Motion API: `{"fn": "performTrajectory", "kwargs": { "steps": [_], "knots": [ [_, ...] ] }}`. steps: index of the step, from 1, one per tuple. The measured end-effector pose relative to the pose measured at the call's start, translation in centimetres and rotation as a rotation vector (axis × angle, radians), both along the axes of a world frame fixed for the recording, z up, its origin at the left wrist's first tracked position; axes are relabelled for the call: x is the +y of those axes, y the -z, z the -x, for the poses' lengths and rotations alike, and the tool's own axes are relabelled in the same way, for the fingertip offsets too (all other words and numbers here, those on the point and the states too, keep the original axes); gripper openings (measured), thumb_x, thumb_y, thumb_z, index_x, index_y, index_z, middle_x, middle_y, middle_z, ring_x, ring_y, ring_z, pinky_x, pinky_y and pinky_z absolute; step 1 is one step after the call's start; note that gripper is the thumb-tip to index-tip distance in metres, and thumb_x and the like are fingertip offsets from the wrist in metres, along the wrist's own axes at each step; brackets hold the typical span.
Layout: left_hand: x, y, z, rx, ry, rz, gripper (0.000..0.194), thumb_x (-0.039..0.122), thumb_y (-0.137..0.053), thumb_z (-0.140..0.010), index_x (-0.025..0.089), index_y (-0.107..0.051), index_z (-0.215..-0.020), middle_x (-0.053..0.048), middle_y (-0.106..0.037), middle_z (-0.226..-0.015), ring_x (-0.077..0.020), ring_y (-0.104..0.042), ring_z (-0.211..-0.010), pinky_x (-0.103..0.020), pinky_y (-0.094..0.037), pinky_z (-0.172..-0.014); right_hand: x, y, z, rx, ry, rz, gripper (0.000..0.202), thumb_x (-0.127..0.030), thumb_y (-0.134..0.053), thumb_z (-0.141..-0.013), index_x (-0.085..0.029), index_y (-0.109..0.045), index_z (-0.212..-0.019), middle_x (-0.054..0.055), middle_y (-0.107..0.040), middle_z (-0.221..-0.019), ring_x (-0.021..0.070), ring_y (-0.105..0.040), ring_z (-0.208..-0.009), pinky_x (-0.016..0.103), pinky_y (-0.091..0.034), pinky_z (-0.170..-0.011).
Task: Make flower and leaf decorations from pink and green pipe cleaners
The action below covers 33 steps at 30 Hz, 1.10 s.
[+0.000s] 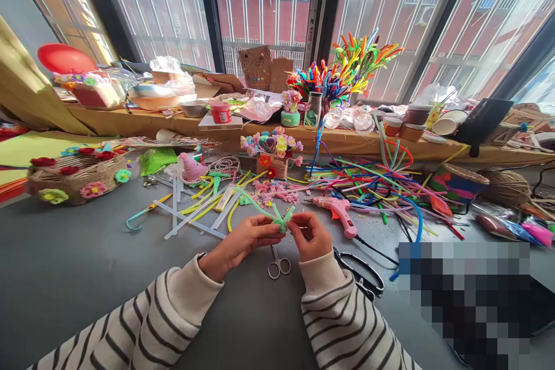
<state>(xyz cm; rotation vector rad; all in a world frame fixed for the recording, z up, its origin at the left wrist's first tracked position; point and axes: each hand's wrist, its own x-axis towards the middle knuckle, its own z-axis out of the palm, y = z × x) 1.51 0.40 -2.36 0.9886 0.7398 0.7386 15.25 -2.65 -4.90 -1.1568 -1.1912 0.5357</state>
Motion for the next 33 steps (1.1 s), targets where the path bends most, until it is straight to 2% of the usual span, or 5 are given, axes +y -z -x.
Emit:
{"fn": "performTrajectory", "kwargs": {
  "steps": [4, 12, 21, 28, 33],
  "knots": [
    [-0.05, -0.08, 0.05, 0.006, -0.002, 0.005, 0.018, 0.023, -0.062, -0.059, 0.012, -0.056, -0.072, -0.005, -0.061, -0.073, -0.0148, -0.058, -0.072, -0.025, -0.045, -0.070, -0.04, 0.01, -0.22, -0.173, 0.051, -0.052, 0.010, -0.025, -0.054, -0.065, -0.017, -0.057, -0.070, 0.002, -0.059, -0.061, 0.0117, -0.055, -0.052, 0.024, -0.047, -0.050],
    [-0.17, -0.42, -0.14, 0.009, -0.038, 0.055, 0.017, 0.020, -0.062, -0.058, 0.012, -0.053, -0.070, -0.003, -0.061, -0.064, -0.0122, -0.058, -0.062, -0.025, -0.046, -0.067, -0.18, -0.40, -0.38, -0.576, 0.068, -0.300, 0.013, -0.016, -0.046, -0.069, -0.017, -0.059, -0.072, 0.002, -0.057, -0.063, 0.0097, -0.051, -0.051, 0.021, -0.044, -0.048],
    [-0.08, -0.23, 0.11, -0.147, 0.055, 0.110, 0.008, 0.019, -0.056, -0.064, 0.014, -0.051, -0.067, -0.002, -0.059, -0.066, -0.0137, -0.058, -0.067, -0.029, -0.044, -0.071, -0.20, -0.31, -0.80, -0.761, 0.046, -0.346, 0.018, -0.012, -0.043, -0.069, -0.019, -0.058, -0.077, 0.004, -0.057, -0.067, 0.0148, -0.052, -0.065, 0.027, -0.044, -0.059],
    [-0.07, -0.12, 0.08, -0.133, 0.049, 0.114, 0.014, 0.018, -0.061, -0.060, 0.014, -0.051, -0.068, -0.001, -0.058, -0.065, -0.0115, -0.057, -0.066, -0.028, -0.042, -0.074, -0.41, -0.65, -0.43, -0.697, 0.036, -0.361, 0.019, -0.011, -0.042, -0.071, -0.019, -0.058, -0.076, 0.004, -0.057, -0.067, 0.0147, -0.053, -0.065, 0.028, -0.044, -0.060],
    [0.17, 0.29, 0.04, -0.137, 0.002, 0.118, 0.020, 0.018, -0.063, -0.058, 0.015, -0.050, -0.072, 0.000, -0.058, -0.066, -0.0119, -0.057, -0.067, -0.028, -0.042, -0.074, -0.39, -0.38, 0.06, -0.342, 0.045, -0.166, 0.015, -0.023, -0.049, -0.068, -0.019, -0.055, -0.081, 0.003, -0.058, -0.069, 0.0132, -0.055, -0.060, 0.025, -0.047, -0.054]
  ]
}}
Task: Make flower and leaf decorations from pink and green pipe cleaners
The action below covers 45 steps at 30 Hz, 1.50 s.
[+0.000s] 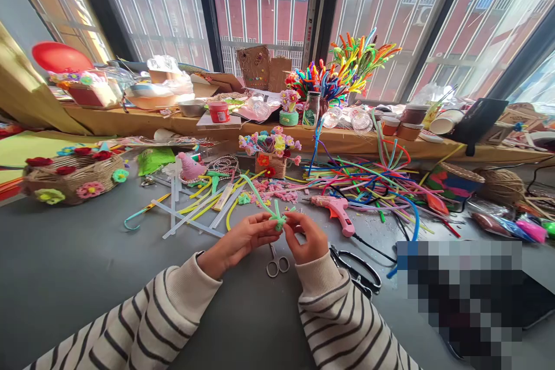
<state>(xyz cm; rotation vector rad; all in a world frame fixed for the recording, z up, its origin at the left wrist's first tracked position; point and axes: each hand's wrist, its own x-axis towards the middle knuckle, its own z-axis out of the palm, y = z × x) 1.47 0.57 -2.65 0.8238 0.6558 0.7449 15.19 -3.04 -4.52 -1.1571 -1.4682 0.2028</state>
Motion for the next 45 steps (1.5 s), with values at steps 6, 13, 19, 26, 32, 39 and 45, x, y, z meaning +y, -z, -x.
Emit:
{"fn": "performTrajectory", "kwargs": {
  "steps": [6, 13, 19, 26, 32, 39, 45],
  "knots": [
    [-0.1, -0.2, 0.0, 0.010, 0.034, -0.018, 0.020, 0.017, -0.064, -0.057, 0.014, -0.051, -0.071, 0.001, -0.056, -0.067, -0.0114, -0.057, -0.068, -0.026, -0.043, -0.072, 0.4, 0.4, -0.1, 0.327, -0.159, 0.271, 0.023, -0.039, -0.051, -0.065, -0.016, -0.053, -0.066, 0.000, -0.053, -0.055, 0.0103, -0.050, -0.046, 0.022, -0.045, -0.042],
    [-0.1, -0.3, 0.0, 0.050, 0.025, -0.017, 0.021, 0.018, -0.066, -0.054, 0.014, -0.052, -0.069, 0.002, -0.055, -0.060, -0.0110, -0.057, -0.062, -0.026, -0.043, -0.069, 0.7, 0.7, -0.2, 0.410, -0.249, 0.332, 0.025, -0.041, -0.053, -0.063, -0.016, -0.051, -0.061, -0.003, -0.048, -0.049, 0.0073, -0.044, -0.038, 0.021, -0.041, -0.037],
    [-0.2, -0.5, 0.0, 0.057, 0.009, 0.002, 0.021, 0.017, -0.065, -0.054, 0.015, -0.048, -0.065, 0.003, -0.058, -0.058, -0.0108, -0.058, -0.059, -0.026, -0.044, -0.067, 0.5, 0.5, 0.0, 0.374, -0.218, 0.342, 0.025, -0.042, -0.049, -0.066, -0.017, -0.050, -0.064, -0.003, -0.046, -0.049, 0.0080, -0.045, -0.036, 0.022, -0.041, -0.035],
    [-0.2, -0.6, 0.2, 0.014, 0.051, 0.058, 0.017, 0.017, -0.061, -0.059, 0.016, -0.046, -0.067, 0.001, -0.060, -0.059, -0.0108, -0.059, -0.061, -0.024, -0.044, -0.067, 0.2, 0.1, -0.4, -0.244, 0.018, -0.028, 0.016, -0.023, -0.038, -0.074, -0.018, -0.052, -0.076, 0.002, -0.050, -0.063, 0.0106, -0.047, -0.050, 0.023, -0.042, -0.044],
    [-0.3, -0.9, 0.2, 0.014, 0.096, 0.106, 0.015, 0.016, -0.060, -0.060, 0.016, -0.046, -0.065, 0.001, -0.059, -0.058, -0.0095, -0.058, -0.059, -0.022, -0.044, -0.065, 0.0, 0.1, -0.8, -0.387, 0.008, -0.180, 0.019, -0.015, -0.036, -0.076, -0.020, -0.053, -0.083, 0.005, -0.054, -0.070, 0.0136, -0.051, -0.063, 0.026, -0.043, -0.058],
    [-0.2, -0.7, 0.2, 0.010, 0.063, 0.091, 0.017, 0.015, -0.062, -0.059, 0.016, -0.046, -0.066, 0.002, -0.058, -0.058, -0.0089, -0.058, -0.058, -0.022, -0.044, -0.063, -0.2, 0.4, -0.8, -0.447, 0.029, -0.205, 0.018, -0.016, -0.039, -0.077, -0.021, -0.054, -0.085, 0.006, -0.055, -0.072, 0.0146, -0.051, -0.068, 0.026, -0.043, -0.061],
    [-0.2, -0.4, 0.1, -0.034, 0.095, 0.067, 0.015, 0.016, -0.060, -0.061, 0.016, -0.046, -0.068, 0.002, -0.059, -0.060, -0.0085, -0.058, -0.061, -0.021, -0.044, -0.064, -0.1, 0.3, -0.8, -0.433, 0.033, -0.229, 0.016, -0.014, -0.040, -0.076, -0.020, -0.053, -0.082, 0.005, -0.053, -0.071, 0.0142, -0.051, -0.066, 0.026, -0.043, -0.059]
  ]
}}
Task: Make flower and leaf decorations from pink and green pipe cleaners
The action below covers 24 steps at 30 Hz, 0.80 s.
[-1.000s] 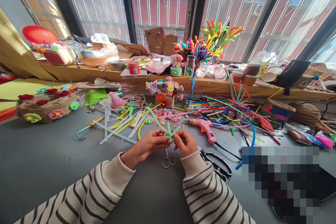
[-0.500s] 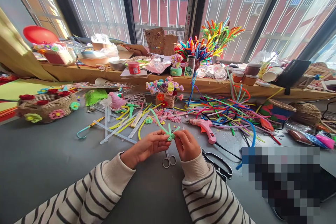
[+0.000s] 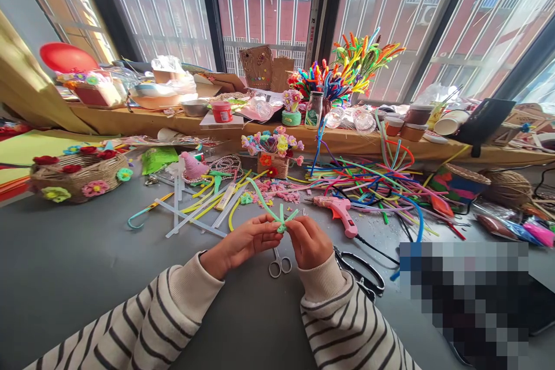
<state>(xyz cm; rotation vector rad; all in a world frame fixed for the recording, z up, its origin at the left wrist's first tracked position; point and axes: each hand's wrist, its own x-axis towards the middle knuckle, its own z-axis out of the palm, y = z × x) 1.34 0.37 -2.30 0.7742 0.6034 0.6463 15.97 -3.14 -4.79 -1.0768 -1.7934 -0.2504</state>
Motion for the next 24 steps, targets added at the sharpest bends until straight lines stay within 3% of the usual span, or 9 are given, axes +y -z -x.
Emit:
{"fn": "performTrajectory", "kwargs": {
  "steps": [7, 16, 24],
  "knots": [
    [-0.08, -0.05, -0.06, 0.016, -0.033, -0.044, 0.015, 0.019, -0.061, -0.061, 0.014, -0.048, -0.068, -0.001, -0.061, -0.068, -0.0124, -0.058, -0.071, -0.024, -0.044, -0.071, -0.03, -0.39, 0.54, 0.118, -0.046, 0.093, 0.018, -0.014, -0.036, -0.073, -0.018, -0.050, -0.084, 0.005, -0.051, -0.074, 0.0117, -0.049, -0.059, 0.022, -0.043, -0.049],
    [-0.09, 0.05, -0.26, 0.069, -0.075, -0.154, 0.026, 0.019, -0.063, -0.058, 0.016, -0.048, -0.080, -0.001, -0.060, -0.071, -0.0114, -0.059, -0.063, -0.024, -0.045, -0.066, 0.27, 0.04, 0.60, 0.372, -0.047, 0.335, 0.012, -0.028, -0.043, -0.072, -0.017, -0.047, -0.069, 0.002, -0.048, -0.062, 0.0107, -0.046, -0.053, 0.020, -0.041, -0.039],
    [-0.25, -0.18, -0.26, 0.032, -0.014, -0.191, 0.019, 0.019, -0.060, -0.061, 0.014, -0.049, -0.076, -0.001, -0.060, -0.068, -0.0102, -0.058, -0.062, -0.024, -0.044, -0.067, 0.34, -0.16, 0.83, 0.814, -0.305, 0.590, 0.018, -0.035, -0.050, -0.068, -0.017, -0.046, -0.066, -0.004, -0.044, -0.051, 0.0058, -0.042, -0.040, 0.017, -0.037, -0.035]
  ]
}}
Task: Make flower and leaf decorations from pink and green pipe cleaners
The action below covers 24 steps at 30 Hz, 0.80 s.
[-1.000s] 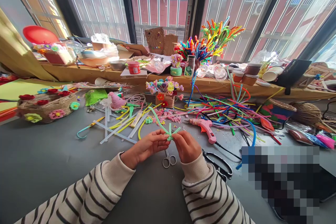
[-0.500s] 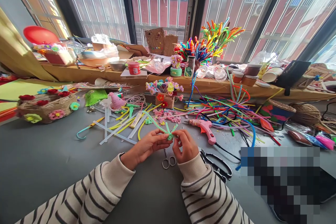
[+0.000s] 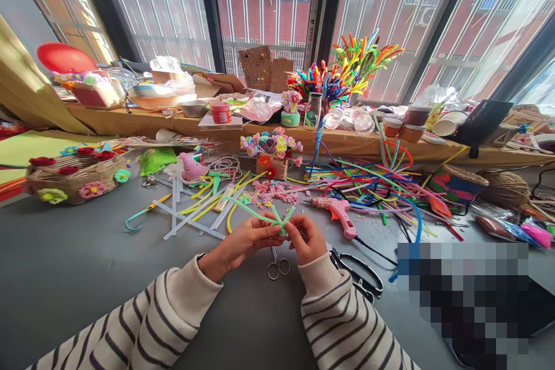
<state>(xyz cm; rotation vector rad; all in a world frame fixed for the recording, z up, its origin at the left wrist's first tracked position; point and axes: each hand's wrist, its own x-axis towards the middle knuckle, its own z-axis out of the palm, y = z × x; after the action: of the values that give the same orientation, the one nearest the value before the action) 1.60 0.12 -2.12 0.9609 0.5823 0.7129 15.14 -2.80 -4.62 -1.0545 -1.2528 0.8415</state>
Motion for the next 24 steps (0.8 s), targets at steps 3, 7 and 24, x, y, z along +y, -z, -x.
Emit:
{"fn": "performTrajectory", "kwargs": {
  "steps": [3, 7, 24],
  "knots": [
    [0.0, -0.2, 0.0, -0.018, 0.027, -0.015, 0.016, 0.020, -0.059, -0.063, 0.013, -0.049, -0.074, -0.001, -0.060, -0.067, -0.0100, -0.058, -0.062, -0.024, -0.043, -0.066, 0.0, -0.1, -0.1, 0.129, -0.076, 0.046, 0.019, -0.034, -0.052, -0.066, -0.016, -0.046, -0.064, -0.006, -0.044, -0.047, 0.0045, -0.041, -0.038, 0.016, -0.036, -0.036],
    [0.0, -0.2, -0.1, -0.033, 0.043, -0.026, 0.015, 0.019, -0.059, -0.063, 0.013, -0.049, -0.073, -0.001, -0.060, -0.068, -0.0104, -0.057, -0.064, -0.024, -0.043, -0.068, 0.1, 0.1, -0.1, 0.212, -0.095, 0.090, 0.019, -0.034, -0.054, -0.065, -0.017, -0.047, -0.064, -0.006, -0.045, -0.047, 0.0039, -0.041, -0.038, 0.016, -0.035, -0.037],
    [-0.2, -0.2, 0.0, 0.115, -0.061, -0.156, 0.021, 0.023, -0.063, -0.056, 0.014, -0.046, -0.064, 0.003, -0.055, -0.062, -0.0110, -0.057, -0.059, -0.026, -0.045, -0.064, 0.8, 0.3, -0.8, 0.490, -0.232, 0.428, 0.023, -0.034, -0.066, -0.050, -0.014, -0.056, -0.055, -0.006, -0.043, -0.042, 0.0034, -0.037, -0.037, 0.017, -0.029, -0.037]
  ]
}}
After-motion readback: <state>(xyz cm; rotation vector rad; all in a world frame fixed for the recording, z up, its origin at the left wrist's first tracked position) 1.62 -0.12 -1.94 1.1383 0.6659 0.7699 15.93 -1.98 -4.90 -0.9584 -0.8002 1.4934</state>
